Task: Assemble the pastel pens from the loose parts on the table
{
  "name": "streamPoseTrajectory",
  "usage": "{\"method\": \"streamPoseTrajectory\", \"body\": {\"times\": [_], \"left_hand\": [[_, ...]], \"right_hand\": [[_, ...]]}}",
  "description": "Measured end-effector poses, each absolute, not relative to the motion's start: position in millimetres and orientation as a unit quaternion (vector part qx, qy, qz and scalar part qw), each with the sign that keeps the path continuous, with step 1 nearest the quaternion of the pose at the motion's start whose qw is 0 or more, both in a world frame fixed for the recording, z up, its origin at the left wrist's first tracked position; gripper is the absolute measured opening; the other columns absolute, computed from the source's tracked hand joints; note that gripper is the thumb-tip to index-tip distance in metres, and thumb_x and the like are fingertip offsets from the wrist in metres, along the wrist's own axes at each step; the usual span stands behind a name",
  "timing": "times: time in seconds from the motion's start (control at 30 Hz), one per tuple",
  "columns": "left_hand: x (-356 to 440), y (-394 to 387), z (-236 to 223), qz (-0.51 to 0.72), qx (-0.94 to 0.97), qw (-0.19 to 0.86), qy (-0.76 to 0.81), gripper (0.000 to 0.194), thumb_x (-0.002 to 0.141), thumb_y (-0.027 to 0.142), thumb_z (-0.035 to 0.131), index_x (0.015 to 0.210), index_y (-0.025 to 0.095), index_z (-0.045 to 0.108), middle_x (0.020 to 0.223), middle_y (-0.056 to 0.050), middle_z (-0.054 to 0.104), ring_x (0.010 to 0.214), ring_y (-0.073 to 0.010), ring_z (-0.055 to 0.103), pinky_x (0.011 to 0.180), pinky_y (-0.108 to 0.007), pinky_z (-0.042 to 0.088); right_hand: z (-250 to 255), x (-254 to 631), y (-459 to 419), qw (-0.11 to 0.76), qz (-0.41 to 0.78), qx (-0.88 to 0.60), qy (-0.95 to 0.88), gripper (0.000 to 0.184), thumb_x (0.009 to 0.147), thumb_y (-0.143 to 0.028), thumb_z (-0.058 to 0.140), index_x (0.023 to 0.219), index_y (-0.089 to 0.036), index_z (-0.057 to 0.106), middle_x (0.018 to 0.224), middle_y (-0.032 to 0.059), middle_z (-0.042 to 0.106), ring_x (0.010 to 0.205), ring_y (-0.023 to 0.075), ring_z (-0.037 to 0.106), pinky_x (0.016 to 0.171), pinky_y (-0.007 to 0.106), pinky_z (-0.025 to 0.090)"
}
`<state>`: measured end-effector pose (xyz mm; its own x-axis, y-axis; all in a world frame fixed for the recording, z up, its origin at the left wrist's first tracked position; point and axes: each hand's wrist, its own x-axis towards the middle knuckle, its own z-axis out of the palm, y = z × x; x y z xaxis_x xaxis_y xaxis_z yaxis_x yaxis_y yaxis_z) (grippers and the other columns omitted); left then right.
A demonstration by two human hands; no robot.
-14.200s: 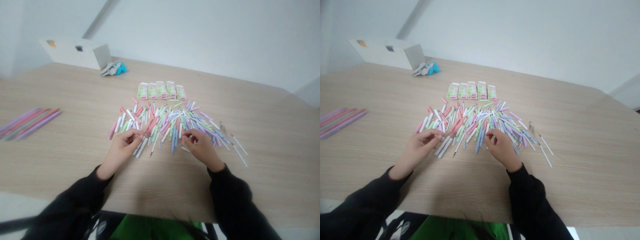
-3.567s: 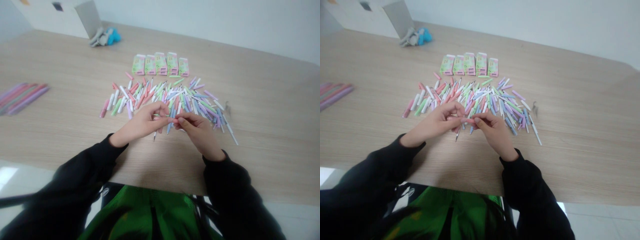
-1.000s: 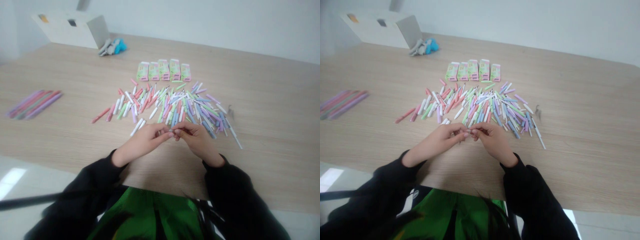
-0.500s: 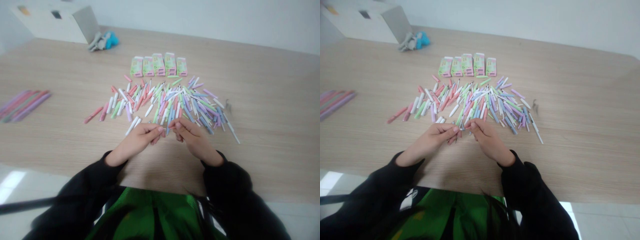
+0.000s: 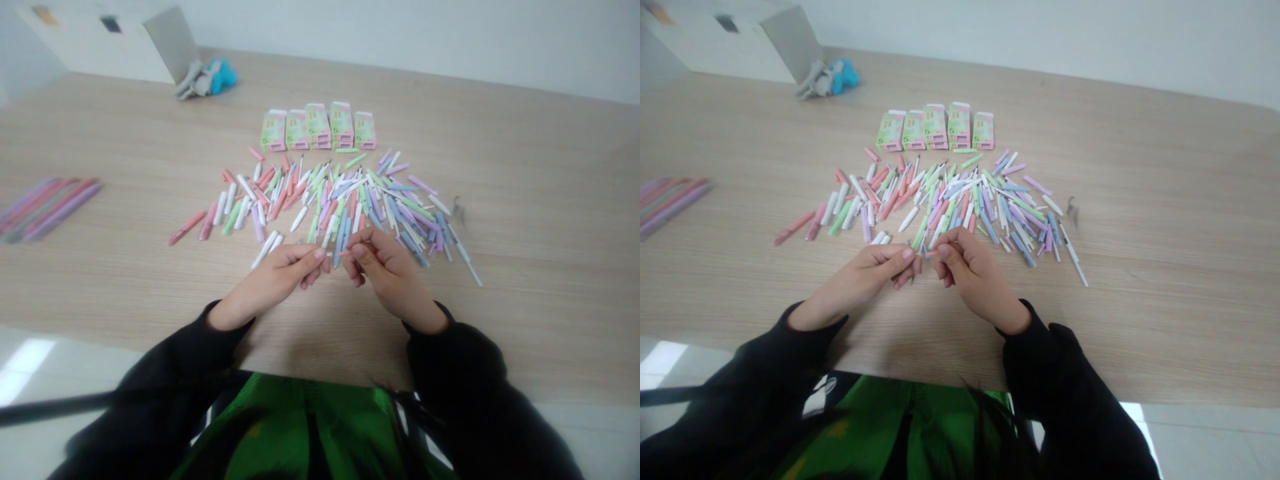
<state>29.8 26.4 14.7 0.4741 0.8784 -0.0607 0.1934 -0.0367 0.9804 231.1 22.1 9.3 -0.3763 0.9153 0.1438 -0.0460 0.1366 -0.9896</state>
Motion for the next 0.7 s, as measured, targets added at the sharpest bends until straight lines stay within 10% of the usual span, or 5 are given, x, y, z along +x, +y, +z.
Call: {"method": "streamPoseTrajectory", "body": {"times": [0.7], "left_hand": [[33.4, 23.9, 13.0, 0.307, 0.639, 0.581, 0.400, 0.044, 0.099, 0.051, 0.048, 0.074, 0.017, 0.059, 0.058, 0.003, 0.048, 0.056, -0.0111, 0.045, 0.058, -0.025, 0.038]], "right_hand": [[10.7, 226.9, 20.6, 0.445, 0.554, -0.349, -0.611, 0.026, 0.097, -0.047, 0.057, 0.090, -0.023, 0.053, 0.066, -0.0049, 0.057, 0.056, 0.0093, 0.053, 0.055, 0.025, 0.044]]}}
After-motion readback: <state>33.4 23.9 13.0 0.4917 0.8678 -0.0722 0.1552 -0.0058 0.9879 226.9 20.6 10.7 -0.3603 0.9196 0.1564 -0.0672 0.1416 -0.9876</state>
